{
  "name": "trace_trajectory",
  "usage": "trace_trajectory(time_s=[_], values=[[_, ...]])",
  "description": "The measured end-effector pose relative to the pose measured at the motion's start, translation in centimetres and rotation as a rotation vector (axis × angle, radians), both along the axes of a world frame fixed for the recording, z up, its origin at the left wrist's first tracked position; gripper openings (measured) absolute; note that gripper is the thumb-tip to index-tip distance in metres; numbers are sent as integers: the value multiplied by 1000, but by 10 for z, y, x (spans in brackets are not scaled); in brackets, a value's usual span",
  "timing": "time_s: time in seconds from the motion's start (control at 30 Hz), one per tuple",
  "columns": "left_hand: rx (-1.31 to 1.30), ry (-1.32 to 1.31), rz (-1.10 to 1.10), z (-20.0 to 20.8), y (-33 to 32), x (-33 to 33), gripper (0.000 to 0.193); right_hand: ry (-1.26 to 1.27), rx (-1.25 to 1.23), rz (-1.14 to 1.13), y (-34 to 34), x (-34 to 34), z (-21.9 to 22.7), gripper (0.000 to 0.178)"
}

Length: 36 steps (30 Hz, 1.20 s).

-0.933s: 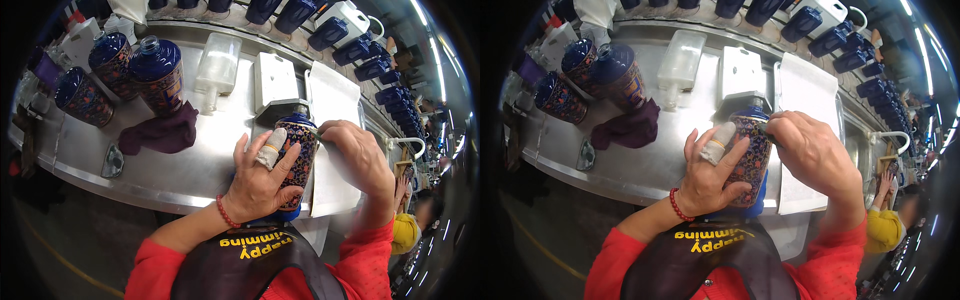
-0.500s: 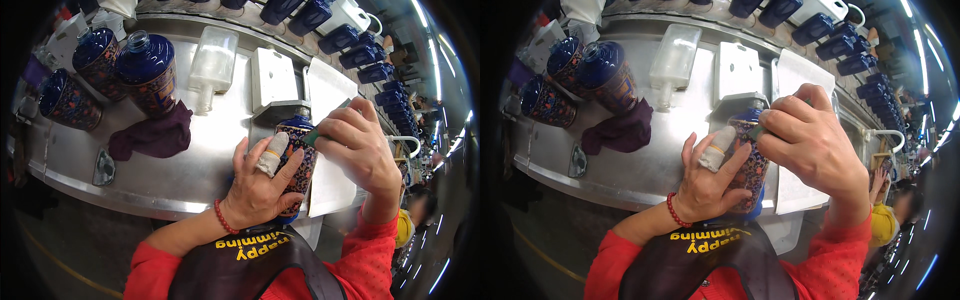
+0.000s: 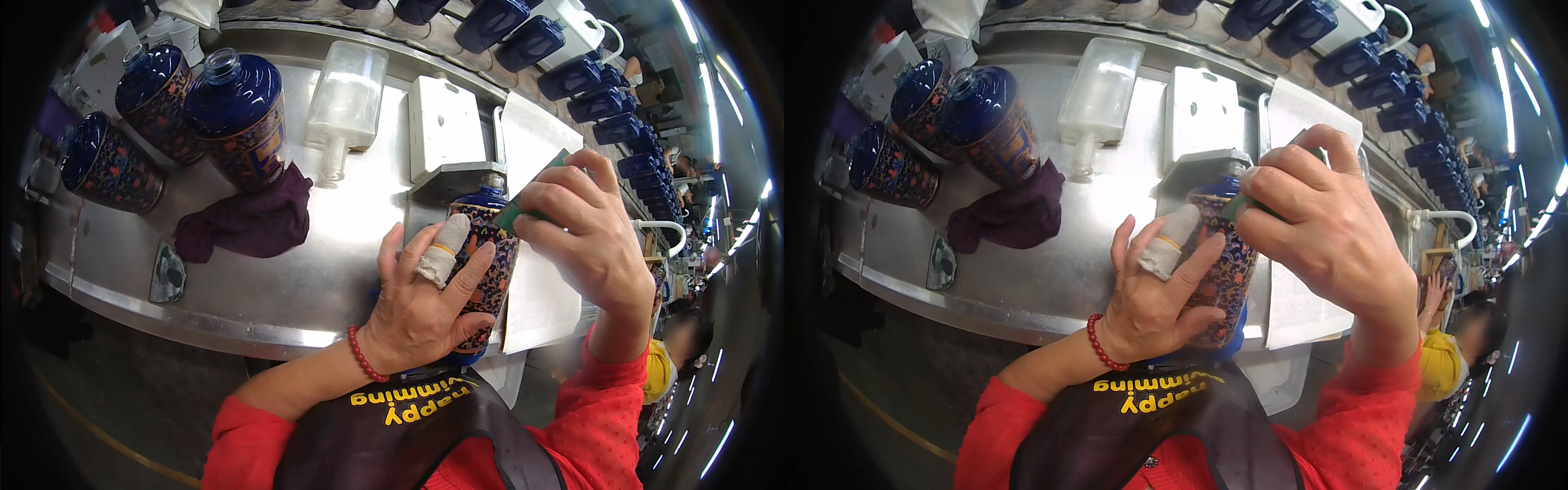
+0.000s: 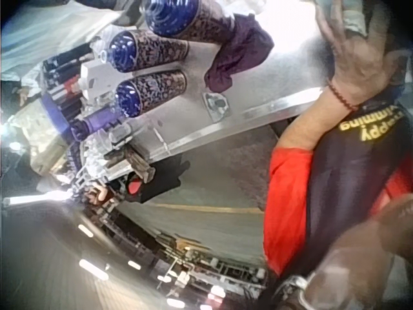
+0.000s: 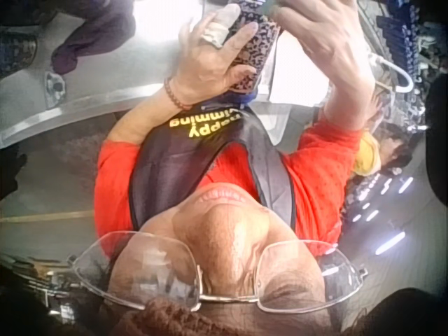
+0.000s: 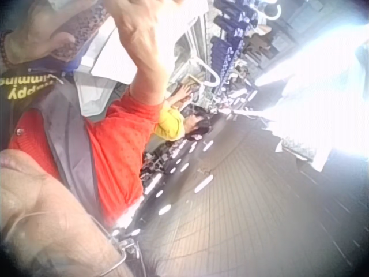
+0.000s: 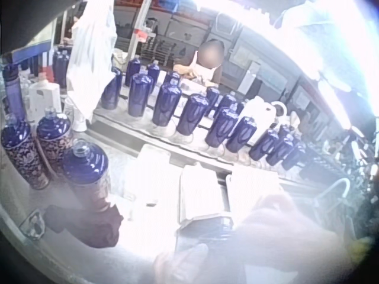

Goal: The person applies a decorative sticker to a blue cylindrical container, smooths it with a green card, and trims excess edges. They rotate the container to align and press the sticker, then place the finished item on the counter.

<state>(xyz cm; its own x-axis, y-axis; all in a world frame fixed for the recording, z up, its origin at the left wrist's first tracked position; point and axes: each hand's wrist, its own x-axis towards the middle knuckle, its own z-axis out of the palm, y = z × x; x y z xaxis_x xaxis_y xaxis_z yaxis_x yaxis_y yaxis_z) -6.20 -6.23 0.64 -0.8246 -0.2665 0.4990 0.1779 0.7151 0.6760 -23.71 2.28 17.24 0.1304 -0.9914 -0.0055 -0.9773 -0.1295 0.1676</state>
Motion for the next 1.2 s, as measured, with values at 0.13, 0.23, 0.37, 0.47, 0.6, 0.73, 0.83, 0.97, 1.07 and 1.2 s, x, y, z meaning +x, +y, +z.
trace_trajectory(time_s=[0.13,0.23,0.37,0.47,0.6,0.73,0.83,0.97,1.07,1.2], values=[[-30,-1,28,3,-3,-3,68,-9,-128,-6,7,-2,0,18],[-27,-31,42,6,-4,-6,69,-42,-248,-35,17,-4,-6,22],[-59,-47,56,8,-7,-8,70,-221,-330,-172,40,-1,-22,35],[-83,-35,69,8,-7,-7,70,-368,-410,-339,56,5,-39,38],[-67,-27,38,5,-9,-5,73,-274,-329,-336,64,12,-56,49],[42,-23,51,0,-14,-6,78,-239,-196,-371,63,28,-68,58],[2,-42,45,-1,-9,-6,81,-212,-163,-378,60,32,-72,60],[-1,-37,58,-2,-6,-8,82,-189,-158,-357,58,32,-74,61],[-6,-35,53,-3,-5,-8,82,-201,-177,-348,59,33,-75,60],[-8,-36,45,-4,-5,-9,82,-203,-190,-338,58,32,-75,58]])
